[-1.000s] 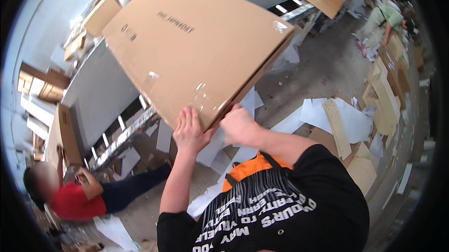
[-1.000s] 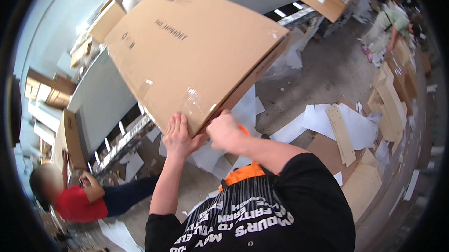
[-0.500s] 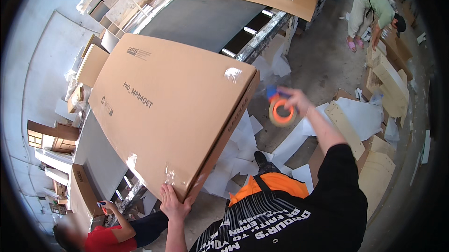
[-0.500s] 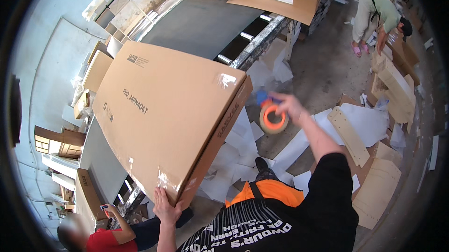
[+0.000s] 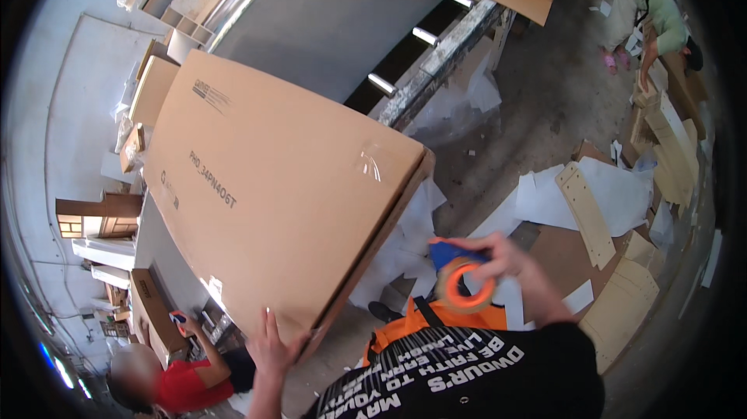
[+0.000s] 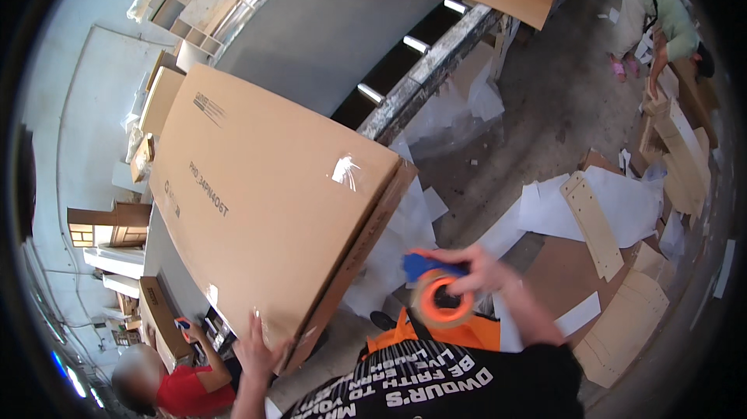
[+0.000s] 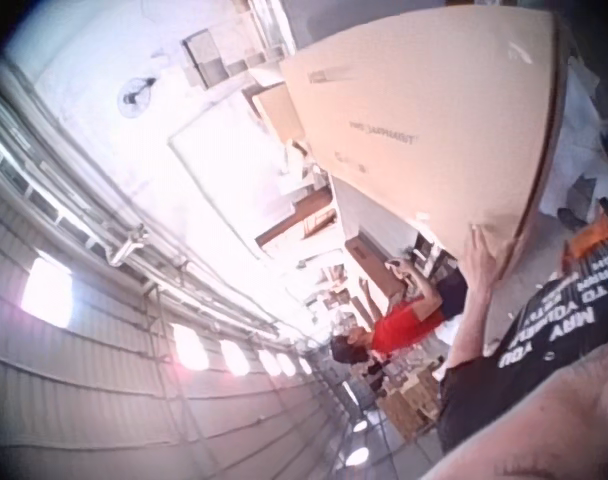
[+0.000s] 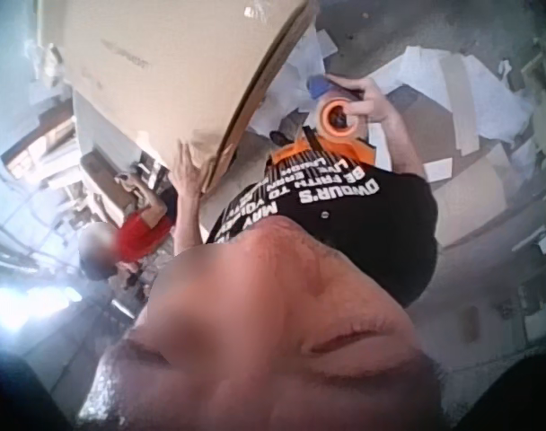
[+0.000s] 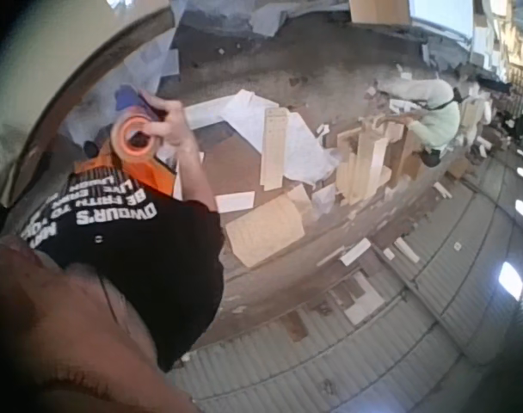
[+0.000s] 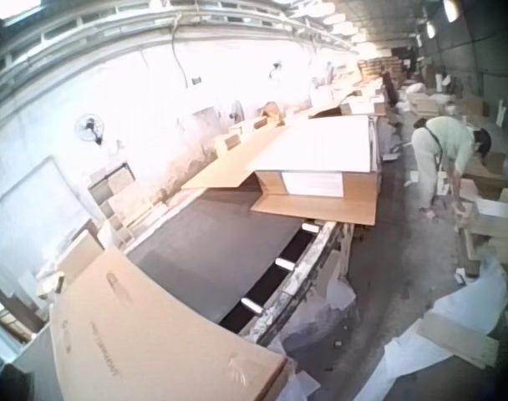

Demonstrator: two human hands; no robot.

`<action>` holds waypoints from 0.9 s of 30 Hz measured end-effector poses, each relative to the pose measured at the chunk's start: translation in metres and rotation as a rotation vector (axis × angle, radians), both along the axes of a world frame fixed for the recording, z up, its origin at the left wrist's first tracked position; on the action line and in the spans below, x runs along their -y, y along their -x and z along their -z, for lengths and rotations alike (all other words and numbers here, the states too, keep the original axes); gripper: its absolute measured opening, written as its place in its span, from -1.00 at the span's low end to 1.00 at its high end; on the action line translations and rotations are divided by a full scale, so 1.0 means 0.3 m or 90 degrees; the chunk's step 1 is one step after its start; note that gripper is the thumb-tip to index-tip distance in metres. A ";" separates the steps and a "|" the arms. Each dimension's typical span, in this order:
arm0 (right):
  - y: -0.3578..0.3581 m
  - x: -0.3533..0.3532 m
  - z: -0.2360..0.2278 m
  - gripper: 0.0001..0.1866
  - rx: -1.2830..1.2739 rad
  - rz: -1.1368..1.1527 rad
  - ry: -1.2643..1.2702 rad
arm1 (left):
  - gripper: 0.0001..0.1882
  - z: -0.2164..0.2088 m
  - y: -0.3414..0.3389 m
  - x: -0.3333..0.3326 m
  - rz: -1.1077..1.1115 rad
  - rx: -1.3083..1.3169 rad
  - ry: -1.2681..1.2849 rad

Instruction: The person packages furniture components by placing foam sheets between wooden panels, folding a large cardboard box around the items, and sealing the edges with a handheld tape dispenser.

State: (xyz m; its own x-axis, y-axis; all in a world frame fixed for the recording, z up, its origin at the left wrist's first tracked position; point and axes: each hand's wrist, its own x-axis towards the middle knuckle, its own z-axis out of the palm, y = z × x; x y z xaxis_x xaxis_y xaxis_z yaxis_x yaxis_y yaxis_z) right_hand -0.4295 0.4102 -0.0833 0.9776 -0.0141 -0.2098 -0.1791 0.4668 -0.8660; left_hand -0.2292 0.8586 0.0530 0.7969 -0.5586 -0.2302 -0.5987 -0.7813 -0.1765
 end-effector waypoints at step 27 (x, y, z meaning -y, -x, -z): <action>-0.108 -1.661 -0.074 -0.20 -0.113 0.404 0.280 | -0.68 0.095 -0.211 0.146 1.152 0.040 -0.233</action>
